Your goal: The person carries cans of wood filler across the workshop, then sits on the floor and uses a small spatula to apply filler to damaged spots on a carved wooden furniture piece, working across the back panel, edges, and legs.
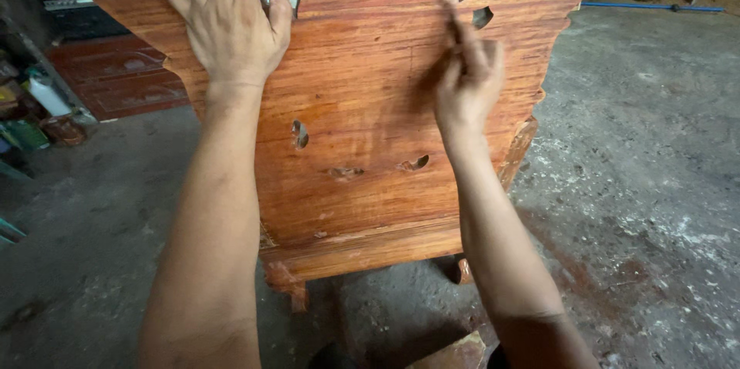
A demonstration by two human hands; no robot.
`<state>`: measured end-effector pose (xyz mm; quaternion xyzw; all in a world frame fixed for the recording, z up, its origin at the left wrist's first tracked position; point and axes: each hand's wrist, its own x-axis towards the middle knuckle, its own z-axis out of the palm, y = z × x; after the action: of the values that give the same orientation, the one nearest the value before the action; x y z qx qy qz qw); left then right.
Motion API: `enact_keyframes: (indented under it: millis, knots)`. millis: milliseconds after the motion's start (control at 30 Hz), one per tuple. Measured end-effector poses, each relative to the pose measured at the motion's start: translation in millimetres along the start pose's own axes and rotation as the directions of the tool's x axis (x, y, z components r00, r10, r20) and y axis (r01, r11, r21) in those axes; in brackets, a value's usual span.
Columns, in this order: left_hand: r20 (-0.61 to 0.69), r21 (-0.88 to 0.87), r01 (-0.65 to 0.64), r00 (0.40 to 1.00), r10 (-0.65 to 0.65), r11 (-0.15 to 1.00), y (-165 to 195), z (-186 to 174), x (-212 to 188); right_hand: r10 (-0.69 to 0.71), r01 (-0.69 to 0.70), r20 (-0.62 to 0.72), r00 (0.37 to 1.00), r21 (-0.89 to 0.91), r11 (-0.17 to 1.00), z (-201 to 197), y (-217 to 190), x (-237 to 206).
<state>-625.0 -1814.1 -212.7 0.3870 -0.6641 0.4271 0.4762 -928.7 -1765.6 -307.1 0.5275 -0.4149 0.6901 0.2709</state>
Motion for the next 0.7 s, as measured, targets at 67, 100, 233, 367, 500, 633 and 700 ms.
enact_keyframes:
  millis: [67,100,233,367,500,633,700]
  knots:
    - [-0.039,0.017,-0.020,0.999,0.020,1.000,0.2,0.5,-0.4,-0.009,0.004,0.066,0.998,0.082,0.997,0.4,3.2,-0.2]
    - [-0.085,0.040,-0.042,0.995,0.046,0.998,0.5,1.2,0.0,0.003,-0.005,0.041,0.999,0.059,0.998,-0.9,4.9,-0.3]
    - [-0.083,0.042,-0.042,0.995,0.046,0.998,0.2,0.8,-0.5,-0.073,0.074,0.117,0.990,-0.001,0.997,-14.6,7.6,1.6]
    - [-0.078,-0.015,-0.031,0.997,0.030,0.999,-0.2,0.3,0.1,-0.106,0.102,0.149,0.983,0.035,0.994,-40.2,9.1,21.0]
    - [-0.065,0.010,-0.018,0.998,0.019,1.000,0.2,1.8,-0.7,-0.113,0.130,0.124,0.986,-0.147,0.981,-55.2,5.2,43.8]
    - [-0.077,0.004,-0.033,0.997,0.033,0.999,-0.2,4.4,-1.7,-0.162,0.192,0.202,0.966,-0.140,0.971,-59.8,-6.1,46.7]
    - [-0.071,-0.007,-0.029,0.997,0.028,1.000,-0.5,5.1,-1.5,-0.179,0.205,0.231,0.956,-0.094,0.974,-63.5,-10.0,40.7]
